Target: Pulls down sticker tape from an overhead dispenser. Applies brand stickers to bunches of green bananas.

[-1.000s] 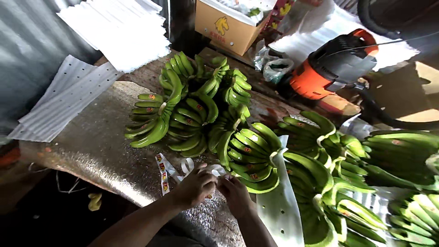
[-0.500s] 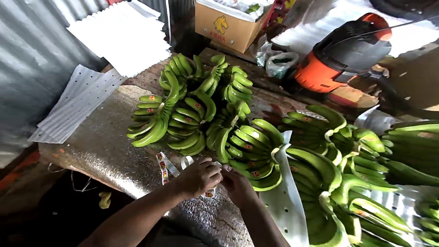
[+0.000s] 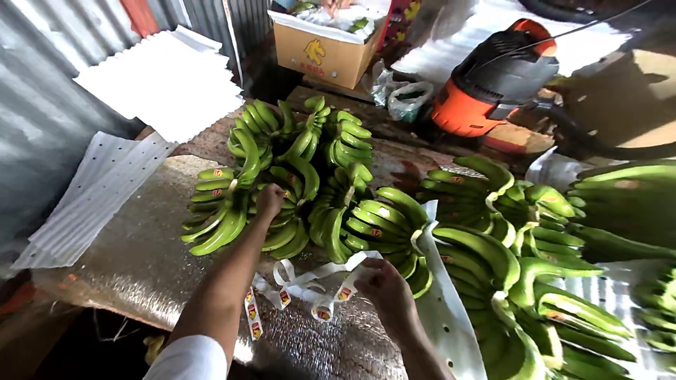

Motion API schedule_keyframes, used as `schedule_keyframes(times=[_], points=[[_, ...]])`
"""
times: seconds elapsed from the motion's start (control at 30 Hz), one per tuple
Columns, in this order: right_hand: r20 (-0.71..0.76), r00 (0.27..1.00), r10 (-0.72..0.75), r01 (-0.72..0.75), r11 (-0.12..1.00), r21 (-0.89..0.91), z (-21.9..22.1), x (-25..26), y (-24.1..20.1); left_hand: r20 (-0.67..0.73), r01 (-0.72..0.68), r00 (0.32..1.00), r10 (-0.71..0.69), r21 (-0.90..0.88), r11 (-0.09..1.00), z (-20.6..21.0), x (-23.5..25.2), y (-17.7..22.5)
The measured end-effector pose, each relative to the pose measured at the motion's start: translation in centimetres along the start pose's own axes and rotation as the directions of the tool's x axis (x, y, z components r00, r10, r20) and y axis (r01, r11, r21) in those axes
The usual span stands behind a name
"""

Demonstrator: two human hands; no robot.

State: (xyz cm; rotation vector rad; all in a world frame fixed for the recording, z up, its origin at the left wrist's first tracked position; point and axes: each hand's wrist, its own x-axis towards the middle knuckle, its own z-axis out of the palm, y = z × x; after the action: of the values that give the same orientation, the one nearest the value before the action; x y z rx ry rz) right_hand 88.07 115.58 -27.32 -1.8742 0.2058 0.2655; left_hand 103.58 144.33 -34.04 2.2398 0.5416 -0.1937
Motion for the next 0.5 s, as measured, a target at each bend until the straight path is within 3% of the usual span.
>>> schedule_keyframes(times=[0.13,0.23,0.33,0.4,0.47,0.5], points=[[-0.028,0.998,-0.051,0.043,0.971,-0.233,0.4,-0.5,-2.8,0.018,0.029,0.999,-0.035,0.258,0.966,0.0,2.4,0.8],[-0.041,0.988,-0.148,0.136,0.969,-0.205,1.6,0.3,-5.6,0.024,-0.068,0.998,0.064,0.386,0.920,-1.6,3.0,1.5],[-0.061,0.970,-0.234,0.221,0.961,-0.168,2.6,2.2,-10.6,0.110,-0.354,0.934,0.340,0.166,0.920,-4.9,2.6,3.9],[-0.080,0.960,-0.267,0.247,0.948,-0.199,3.3,3.8,-13.9,0.159,-0.610,0.764,0.625,-0.136,0.780,-7.4,0.5,6.1],[-0.102,0.952,-0.289,0.263,0.940,-0.216,4.1,5.7,-16.5,0.170,-0.774,0.490,0.855,-0.366,0.516,-10.2,-2.2,8.2],[-0.121,0.946,-0.300,0.270,0.938,-0.216,4.4,6.6,-17.5,0.137,-0.837,0.350,0.927,-0.399,0.375,-11.1,-3.0,9.0]])
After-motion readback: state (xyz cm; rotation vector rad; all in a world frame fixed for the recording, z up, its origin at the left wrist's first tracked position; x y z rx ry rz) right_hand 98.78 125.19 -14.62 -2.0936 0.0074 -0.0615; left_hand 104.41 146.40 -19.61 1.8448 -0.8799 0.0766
